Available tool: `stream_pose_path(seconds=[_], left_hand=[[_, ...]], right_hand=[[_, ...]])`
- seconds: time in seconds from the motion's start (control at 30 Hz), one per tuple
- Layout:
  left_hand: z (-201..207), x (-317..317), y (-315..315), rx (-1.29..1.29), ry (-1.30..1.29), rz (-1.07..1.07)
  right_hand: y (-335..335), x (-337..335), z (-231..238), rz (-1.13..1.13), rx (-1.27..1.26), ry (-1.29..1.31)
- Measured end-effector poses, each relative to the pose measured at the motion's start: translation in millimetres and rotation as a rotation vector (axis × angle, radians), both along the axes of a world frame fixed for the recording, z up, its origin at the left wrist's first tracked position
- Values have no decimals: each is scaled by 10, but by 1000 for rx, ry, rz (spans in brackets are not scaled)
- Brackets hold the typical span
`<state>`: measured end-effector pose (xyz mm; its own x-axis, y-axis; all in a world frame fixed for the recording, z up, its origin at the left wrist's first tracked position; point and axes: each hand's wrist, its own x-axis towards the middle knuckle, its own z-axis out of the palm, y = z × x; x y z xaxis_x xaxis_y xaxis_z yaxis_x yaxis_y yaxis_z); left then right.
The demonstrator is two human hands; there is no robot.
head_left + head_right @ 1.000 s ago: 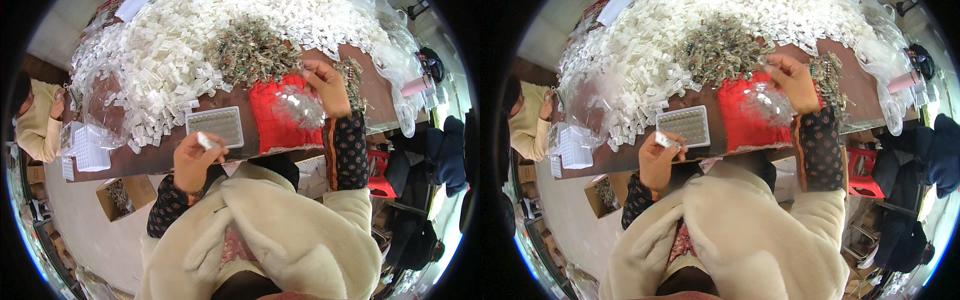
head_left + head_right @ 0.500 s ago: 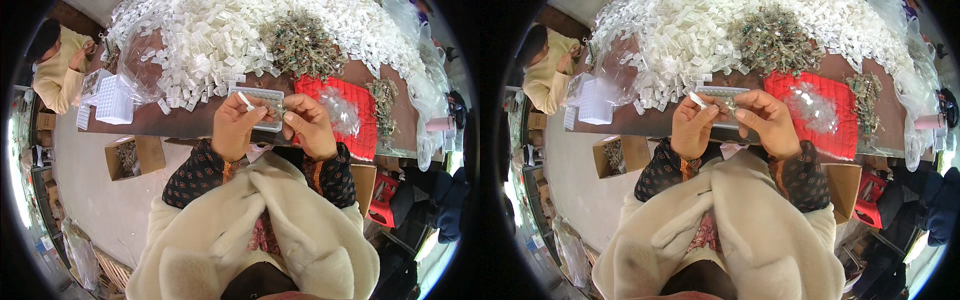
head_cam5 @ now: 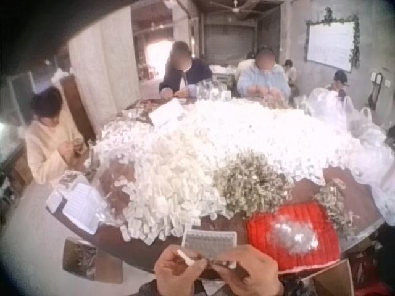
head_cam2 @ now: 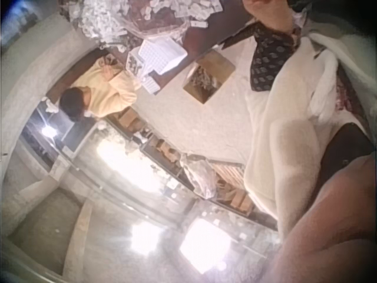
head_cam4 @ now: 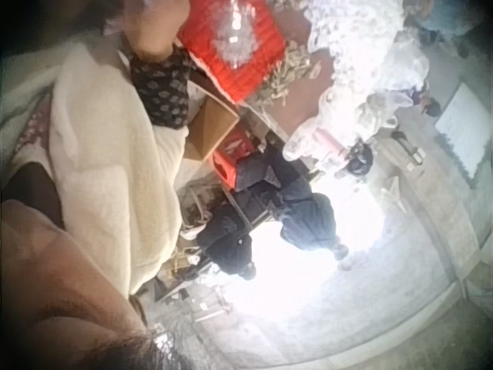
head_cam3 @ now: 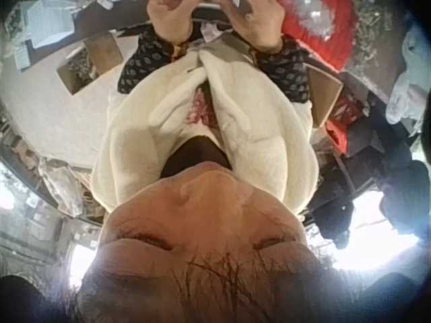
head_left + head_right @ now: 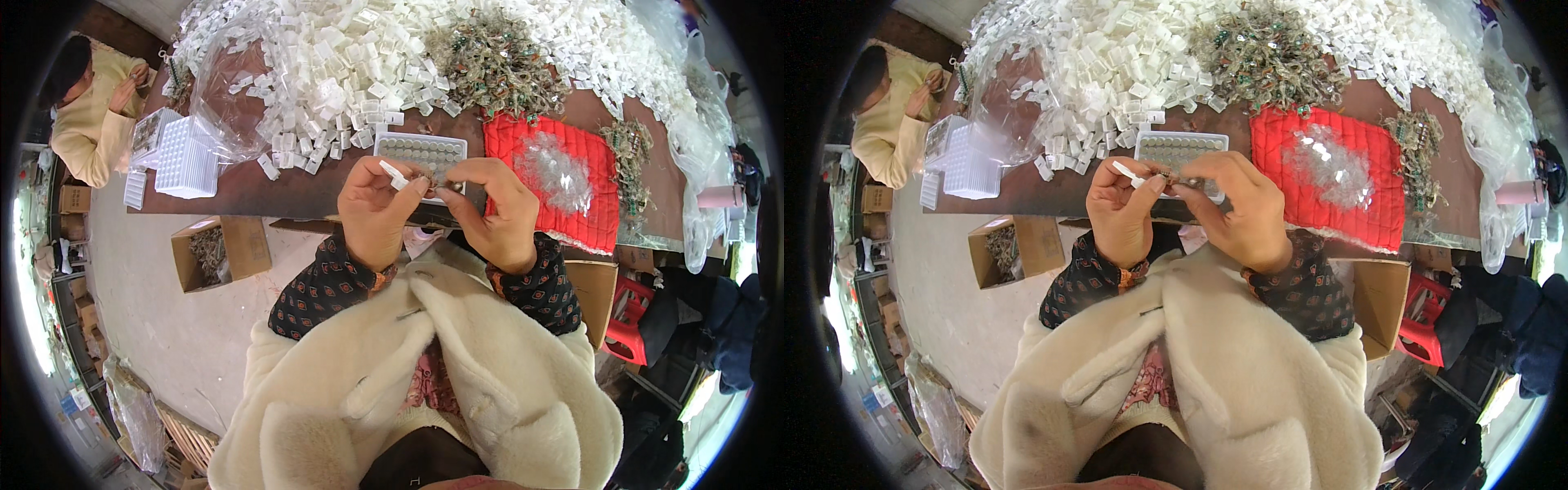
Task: The person sits at a table and assembles small electronic components by hand, inserting parts into white plastic housings and placing them into a tray. The person also handles a clear plastic bag and a red mat on the table.
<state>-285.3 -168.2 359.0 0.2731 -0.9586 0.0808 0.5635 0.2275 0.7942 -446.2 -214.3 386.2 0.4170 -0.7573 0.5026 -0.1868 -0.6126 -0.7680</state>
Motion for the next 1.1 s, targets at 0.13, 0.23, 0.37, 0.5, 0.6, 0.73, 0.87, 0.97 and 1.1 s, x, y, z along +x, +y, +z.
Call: stream_pose_path(seconds=[0.13,0.23,0.37,0.5,0.6,0.73,0.87,0.97,1.1], left_hand=[[-12,12,6,8,145,-8],[1,-26,-2,-9,106,24],[40,-45,0,68,66,2],[34,7,-21,146,97,-46],[-9,8,-36,141,127,-19],[-55,-46,-56,143,263,-2],[-49,-19,-61,169,234,-48],[-46,39,-38,198,168,-72],[-80,87,-28,158,117,-134]], right_hand=[[13,74,-42,209,694,-580],[53,70,5,-36,27,0],[67,108,10,-18,-134,18],[28,91,-55,-27,-181,60],[16,79,-103,-56,-278,124],[14,131,-122,-95,-351,157],[11,164,-82,-189,-232,70],[56,134,-49,-163,213,-145],[87,131,-69,-34,563,-302]])
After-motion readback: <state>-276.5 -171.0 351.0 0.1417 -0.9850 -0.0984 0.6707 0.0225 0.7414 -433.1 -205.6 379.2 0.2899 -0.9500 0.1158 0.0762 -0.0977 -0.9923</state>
